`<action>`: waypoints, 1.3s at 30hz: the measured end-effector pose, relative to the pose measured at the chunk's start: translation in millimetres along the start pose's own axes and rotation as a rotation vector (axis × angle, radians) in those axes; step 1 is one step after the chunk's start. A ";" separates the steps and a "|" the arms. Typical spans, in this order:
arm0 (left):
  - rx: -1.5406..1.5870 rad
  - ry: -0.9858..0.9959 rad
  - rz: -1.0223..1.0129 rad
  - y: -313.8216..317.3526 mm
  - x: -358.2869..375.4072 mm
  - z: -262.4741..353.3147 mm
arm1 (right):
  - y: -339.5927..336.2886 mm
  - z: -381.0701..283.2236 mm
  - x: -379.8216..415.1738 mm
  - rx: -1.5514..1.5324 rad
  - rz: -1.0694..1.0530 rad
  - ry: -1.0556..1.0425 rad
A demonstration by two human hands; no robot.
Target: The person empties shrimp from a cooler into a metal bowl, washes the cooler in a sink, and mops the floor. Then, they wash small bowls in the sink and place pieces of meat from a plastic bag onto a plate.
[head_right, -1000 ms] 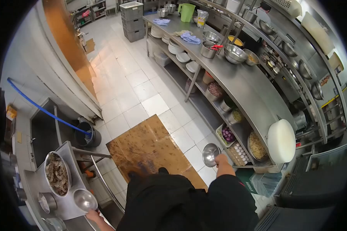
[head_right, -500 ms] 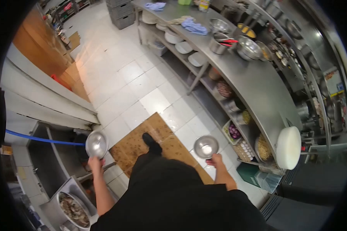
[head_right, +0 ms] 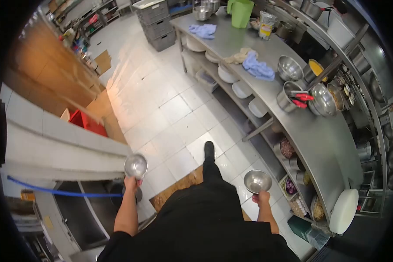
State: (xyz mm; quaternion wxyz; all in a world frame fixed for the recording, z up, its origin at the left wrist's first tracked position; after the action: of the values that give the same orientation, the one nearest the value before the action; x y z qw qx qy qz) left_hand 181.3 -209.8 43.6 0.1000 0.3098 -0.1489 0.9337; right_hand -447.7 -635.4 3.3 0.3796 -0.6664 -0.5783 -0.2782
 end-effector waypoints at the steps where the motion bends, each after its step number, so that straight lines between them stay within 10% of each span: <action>1: -0.068 -0.026 0.059 0.3 -2.2 -3.6 | 31.0 -10.7 -6.8 -0.015 -0.006 -0.001; 12: 0.015 -0.592 0.349 53.9 3.6 -21.6 | 528.9 -391.8 31.6 0.145 -0.669 -0.404; 25: 0.115 -0.066 0.188 271.6 -211.5 294.9 | 866.7 -898.3 141.8 -0.138 -1.027 -0.621; 29: 0.143 -0.033 0.039 343.5 -219.8 378.7 | 915.0 -921.6 149.6 0.003 -1.062 -0.715; 32: 0.107 -0.033 -0.102 398.4 -238.6 455.5 | 969.1 -891.7 60.8 0.551 -0.575 -1.045; 33: 0.052 0.011 -0.138 416.4 -249.2 486.2 | 989.7 -867.4 14.8 0.769 -0.396 -1.391; 36: -0.012 0.180 -0.217 487.9 -297.3 584.7 | 976.4 -745.6 -21.4 1.337 -0.477 -1.119; 39: -0.022 0.296 -0.426 573.3 -325.5 703.5 | 943.1 -652.5 -39.6 1.177 -0.212 -1.577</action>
State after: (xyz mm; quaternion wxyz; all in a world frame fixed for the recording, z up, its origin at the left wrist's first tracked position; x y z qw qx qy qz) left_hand 663.8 -1016.2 258.9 0.3184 0.1930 -0.0741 0.9251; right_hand 516.0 -1238.1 161.0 0.1296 -0.3106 -0.7682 0.5446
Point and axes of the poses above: each hand's wrist, its own x-axis away from the middle knuckle, its own y-axis out of the palm, z = x × y, the point moved 3 cm from there along -x, towards the middle knuckle, and after that the axes turned 12 degrees about -x, right-handed, at the moved point
